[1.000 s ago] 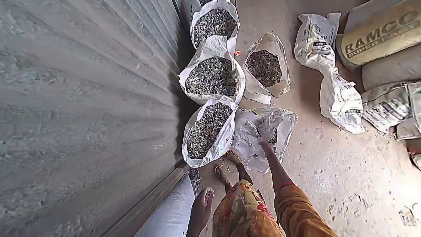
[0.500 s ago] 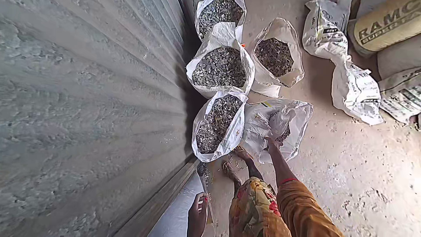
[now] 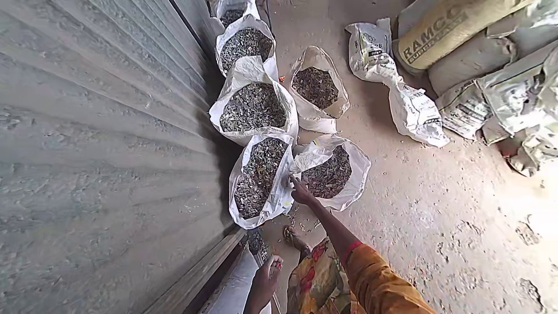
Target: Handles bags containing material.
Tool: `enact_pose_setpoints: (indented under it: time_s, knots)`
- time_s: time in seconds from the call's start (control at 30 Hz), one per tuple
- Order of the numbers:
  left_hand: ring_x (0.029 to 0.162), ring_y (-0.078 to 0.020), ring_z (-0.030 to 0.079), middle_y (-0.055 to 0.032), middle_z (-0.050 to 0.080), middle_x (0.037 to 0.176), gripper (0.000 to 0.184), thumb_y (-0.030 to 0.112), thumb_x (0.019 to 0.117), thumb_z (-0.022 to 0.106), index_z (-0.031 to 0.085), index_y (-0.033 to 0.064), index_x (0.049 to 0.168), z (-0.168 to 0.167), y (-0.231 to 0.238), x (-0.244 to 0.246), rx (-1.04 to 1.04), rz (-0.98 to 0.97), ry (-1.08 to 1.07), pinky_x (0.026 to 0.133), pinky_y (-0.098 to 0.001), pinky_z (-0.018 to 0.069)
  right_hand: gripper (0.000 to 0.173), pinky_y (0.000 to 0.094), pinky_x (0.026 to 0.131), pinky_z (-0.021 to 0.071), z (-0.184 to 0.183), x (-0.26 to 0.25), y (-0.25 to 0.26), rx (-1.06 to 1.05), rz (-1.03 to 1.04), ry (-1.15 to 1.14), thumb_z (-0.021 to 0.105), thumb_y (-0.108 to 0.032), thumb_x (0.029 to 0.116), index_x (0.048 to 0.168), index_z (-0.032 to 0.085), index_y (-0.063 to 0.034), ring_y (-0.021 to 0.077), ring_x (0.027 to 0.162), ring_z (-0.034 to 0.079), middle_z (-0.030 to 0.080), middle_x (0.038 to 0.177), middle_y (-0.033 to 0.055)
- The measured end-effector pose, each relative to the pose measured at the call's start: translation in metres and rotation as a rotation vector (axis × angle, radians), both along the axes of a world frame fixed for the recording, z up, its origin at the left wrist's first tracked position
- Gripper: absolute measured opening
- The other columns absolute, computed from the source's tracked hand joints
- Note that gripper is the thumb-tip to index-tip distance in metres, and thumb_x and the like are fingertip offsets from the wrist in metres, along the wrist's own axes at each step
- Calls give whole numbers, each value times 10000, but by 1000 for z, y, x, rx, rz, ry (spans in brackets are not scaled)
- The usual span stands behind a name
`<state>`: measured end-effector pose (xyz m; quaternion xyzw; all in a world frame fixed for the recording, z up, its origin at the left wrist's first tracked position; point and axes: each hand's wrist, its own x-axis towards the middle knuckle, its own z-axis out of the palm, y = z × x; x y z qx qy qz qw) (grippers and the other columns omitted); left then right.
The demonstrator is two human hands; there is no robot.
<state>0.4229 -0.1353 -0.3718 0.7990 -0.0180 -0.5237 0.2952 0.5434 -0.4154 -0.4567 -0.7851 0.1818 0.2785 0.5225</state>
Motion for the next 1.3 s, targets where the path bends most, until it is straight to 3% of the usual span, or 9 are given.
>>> enact_pose_setpoints:
  time_s: [0.17, 0.33, 0.47, 0.67, 0.8, 0.9, 1.0, 1.13, 1.3]
  knots:
    - [1161, -259, 647, -155, 669, 1270, 350, 219, 1058, 521, 614, 23, 1333, -22, -103, 53, -150, -82, 20, 1037, -433, 502, 325, 502, 1020, 486, -19, -27, -49, -138, -232, 19, 511, -31, 991, 1272, 633, 75, 374, 1135, 658, 681, 1201, 265]
    - [1061, -200, 671, -147, 654, 1273, 344, 198, 1082, 477, 586, 38, 1367, -52, -232, 75, -383, -26, 264, 949, -370, 539, 598, 485, 1146, 398, -59, -58, -117, -38, -245, 73, 700, -122, 911, 1413, 490, 126, 382, 1339, 531, 545, 1406, 327]
    - [1282, -278, 593, -198, 580, 1416, 396, 174, 1069, 515, 533, -7, 1420, -119, -307, 77, -340, -28, 164, 1092, -416, 474, 582, 508, 1140, 392, -56, -31, -162, -218, -53, 2, 737, -181, 900, 1336, 556, 160, 421, 1324, 543, 584, 1351, 347]
    - [1396, -274, 479, -312, 511, 1448, 429, 42, 1032, 553, 473, -168, 1398, -144, -300, 93, -17, 727, -141, 1177, -322, 349, 536, 559, 1147, 359, -112, -1, -234, -444, -45, -174, 714, -205, 889, 1245, 611, 181, 498, 1307, 530, 596, 1300, 385]
    - [1422, -430, 440, -338, 486, 1469, 520, 250, 1068, 517, 490, -132, 1420, -182, -314, 125, 180, 349, -374, 1193, -515, 315, 690, 470, 1133, 398, -142, -9, -216, -391, -340, -118, 834, -144, 779, 1287, 535, 214, 420, 1293, 552, 586, 1300, 378]
    - [1319, -500, 525, -337, 577, 1360, 608, 422, 1019, 527, 597, -93, 1333, -227, -323, 93, 269, 327, -691, 1122, -618, 376, 735, 552, 1082, 436, -146, -13, -202, -548, -243, -193, 840, -414, 751, 1233, 636, 102, 415, 1242, 596, 641, 1250, 312]
    - [1198, -463, 631, -348, 649, 1228, 458, 222, 1023, 528, 614, -165, 1254, -201, -343, 76, 222, 398, -656, 1045, -524, 477, 686, 543, 1062, 451, -138, -29, -204, -530, -100, -251, 791, -408, 770, 1173, 664, 133, 428, 1197, 626, 666, 1199, 323]
    - [1336, -442, 531, -326, 606, 1334, 399, 185, 1020, 581, 627, -97, 1298, -187, -338, 49, 375, 293, -81, 1144, -568, 355, 701, 487, 1104, 423, -129, -48, -221, -388, -45, -231, 797, -247, 764, 1229, 581, 231, 456, 1228, 604, 632, 1240, 376]
    - [1237, -522, 575, -404, 623, 1215, 341, 54, 966, 589, 629, -197, 1194, -190, -368, 48, 349, 640, -342, 1077, -615, 390, 783, 473, 1161, 356, -157, -59, -189, -415, -325, -129, 763, -154, 782, 1337, 423, 281, 491, 1318, 512, 517, 1344, 441]
